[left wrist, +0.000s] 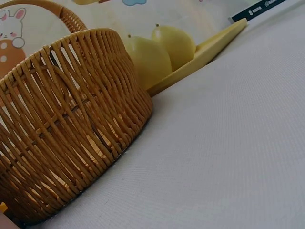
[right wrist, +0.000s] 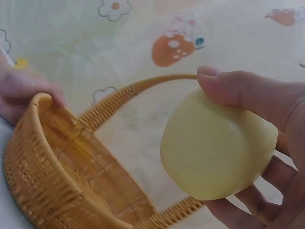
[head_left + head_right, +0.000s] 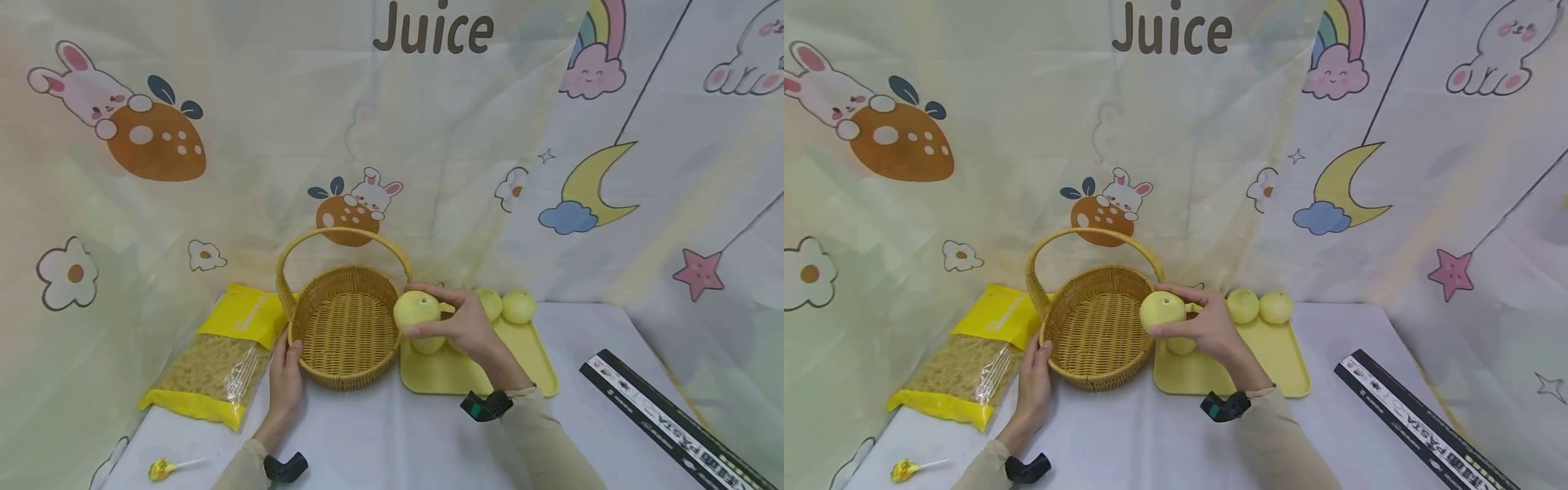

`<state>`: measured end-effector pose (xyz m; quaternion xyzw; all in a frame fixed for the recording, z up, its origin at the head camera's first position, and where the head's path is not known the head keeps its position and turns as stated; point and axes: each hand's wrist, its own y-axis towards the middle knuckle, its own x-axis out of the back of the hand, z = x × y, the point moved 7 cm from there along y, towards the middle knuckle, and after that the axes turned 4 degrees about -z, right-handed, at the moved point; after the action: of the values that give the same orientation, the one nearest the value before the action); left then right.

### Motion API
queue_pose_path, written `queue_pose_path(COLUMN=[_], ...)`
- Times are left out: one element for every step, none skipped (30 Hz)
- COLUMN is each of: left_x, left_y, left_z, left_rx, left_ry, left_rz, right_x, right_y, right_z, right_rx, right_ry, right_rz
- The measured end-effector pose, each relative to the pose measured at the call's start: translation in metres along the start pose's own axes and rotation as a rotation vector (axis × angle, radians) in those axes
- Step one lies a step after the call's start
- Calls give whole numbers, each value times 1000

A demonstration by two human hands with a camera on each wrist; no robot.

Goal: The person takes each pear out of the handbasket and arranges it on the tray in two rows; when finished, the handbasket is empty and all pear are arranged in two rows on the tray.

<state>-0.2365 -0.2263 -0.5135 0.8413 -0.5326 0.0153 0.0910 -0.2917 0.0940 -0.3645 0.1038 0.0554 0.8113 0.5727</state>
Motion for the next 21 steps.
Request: queue_pose_path(left_x=[0,0,0,0,0,-1,-1,-1,-1,-1,-1,-1,-1,-1,-1,-1,-1,-1,-1,-1,-1], left_y=[0,0,0,0,0,0,0,0,0,0,0,-1,-1,-1,-1,-2,-2,-2,-2,-1,-1], left_z=[0,0,0,0,0,0,0,0,1,1,1,1,1,1,1,1,1,1,1,1,0], left_rx=[0,-1,-2,-3,-5,-3,-1,2,4,9,11,13,11,12,11,14,14,12,11,10,9], left_ry=[1,3,5,7,6,6,6,3,0,-1,-4,-7,-9,-7,-5,-1,-1,-2,0,-1,-4], left_rz=[1,1,1,-1,-1,0,0,-2,-2,-4,-3,-1,2,3,4,4,5,3,1,-3,-3], right_x=[6,13,20,28,35,44,52,60,68,76,84,91,99,105,112,118,124,130,135,140,144], right_y=[-1,-3,-4,-6,-7,-9,-11,-12,-15,-16,-19,-21,-23,-26,-28,-29,-31,-33,-35,-36,-38], right_z=[0,-1,-2,-4,-5,-7,-9,-11,-14,-17,-20,-24,-27,-30,-32,-34,-36,-37,-38,-39,-40], right_rx=[9,19,25,33,39,43,42,36,29,23,12,1,-12,-18,-24,-29,-35,-38,-42,-46,-54], right_ry=[-3,-10,-18,-23,-33,-44,-57,-72,-85,-100,-110,-123,-137,-154,-167,-179,-190,-202,-212,-218,-224], right_rz=[-12,-28,-44,-63,-79,-99,-120,-143,-161,-181,-197,-216,-234,-246,-260,-274,-286,-298,-307,-313,-321])
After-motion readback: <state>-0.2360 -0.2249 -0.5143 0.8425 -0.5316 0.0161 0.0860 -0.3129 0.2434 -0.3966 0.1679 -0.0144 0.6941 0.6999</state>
